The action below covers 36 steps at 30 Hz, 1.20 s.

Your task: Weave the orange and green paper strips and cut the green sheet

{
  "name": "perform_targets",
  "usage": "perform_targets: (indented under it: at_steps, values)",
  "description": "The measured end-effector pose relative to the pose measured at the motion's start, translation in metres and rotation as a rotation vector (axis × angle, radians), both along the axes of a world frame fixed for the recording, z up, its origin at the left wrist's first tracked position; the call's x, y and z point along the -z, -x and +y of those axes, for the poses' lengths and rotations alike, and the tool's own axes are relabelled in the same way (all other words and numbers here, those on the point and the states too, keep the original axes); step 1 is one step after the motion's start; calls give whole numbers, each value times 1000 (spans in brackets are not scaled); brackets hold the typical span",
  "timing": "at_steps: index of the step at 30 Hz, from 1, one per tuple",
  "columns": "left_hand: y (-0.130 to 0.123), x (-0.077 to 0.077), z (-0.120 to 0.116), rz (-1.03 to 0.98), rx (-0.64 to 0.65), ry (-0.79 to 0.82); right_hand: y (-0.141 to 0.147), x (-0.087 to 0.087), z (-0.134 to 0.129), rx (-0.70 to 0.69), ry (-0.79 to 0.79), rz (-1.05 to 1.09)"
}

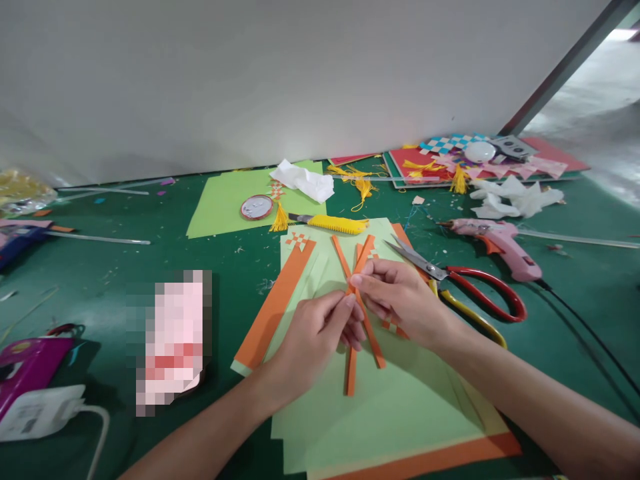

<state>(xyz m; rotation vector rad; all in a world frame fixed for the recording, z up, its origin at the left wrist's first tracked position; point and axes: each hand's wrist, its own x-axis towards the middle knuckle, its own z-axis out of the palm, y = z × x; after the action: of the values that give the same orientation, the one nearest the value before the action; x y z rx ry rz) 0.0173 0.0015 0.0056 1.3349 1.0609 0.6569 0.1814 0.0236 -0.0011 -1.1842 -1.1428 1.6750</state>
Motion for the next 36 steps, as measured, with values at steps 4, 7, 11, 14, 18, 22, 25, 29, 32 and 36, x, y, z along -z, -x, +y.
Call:
perform_targets:
  at_steps: [4,7,11,14,18,22,25,29,32,36]
  values:
    - [0,-1,0,-4,-5,9,0,-1,0,4,2,-10]
    - [0,-2,0,4,2,3,0,0,0,4,-1,4]
    - [0,0,0,13,-13,-27,1,0,0,-89,-9,50]
    - [0,3,-1,22,-14,-28,2,0,0,-100,-17,63]
    - [0,3,-1,18,-10,-9,0,1,1,-54,-34,20]
    - [-1,1,-1,7,-13,14,-3,2,2,-14,-29,10]
    - [-2,0,-1,-1,-11,21,-4,1,3,-3,-40,27]
    - [-1,1,-1,3,-7,1,-2,1,3,-36,-19,31]
    - [0,2,0,13,-2,-26,-1,1,2,-110,-22,15]
    - [-1,3,0,17,-5,-11,-1,2,2,-94,-36,-9]
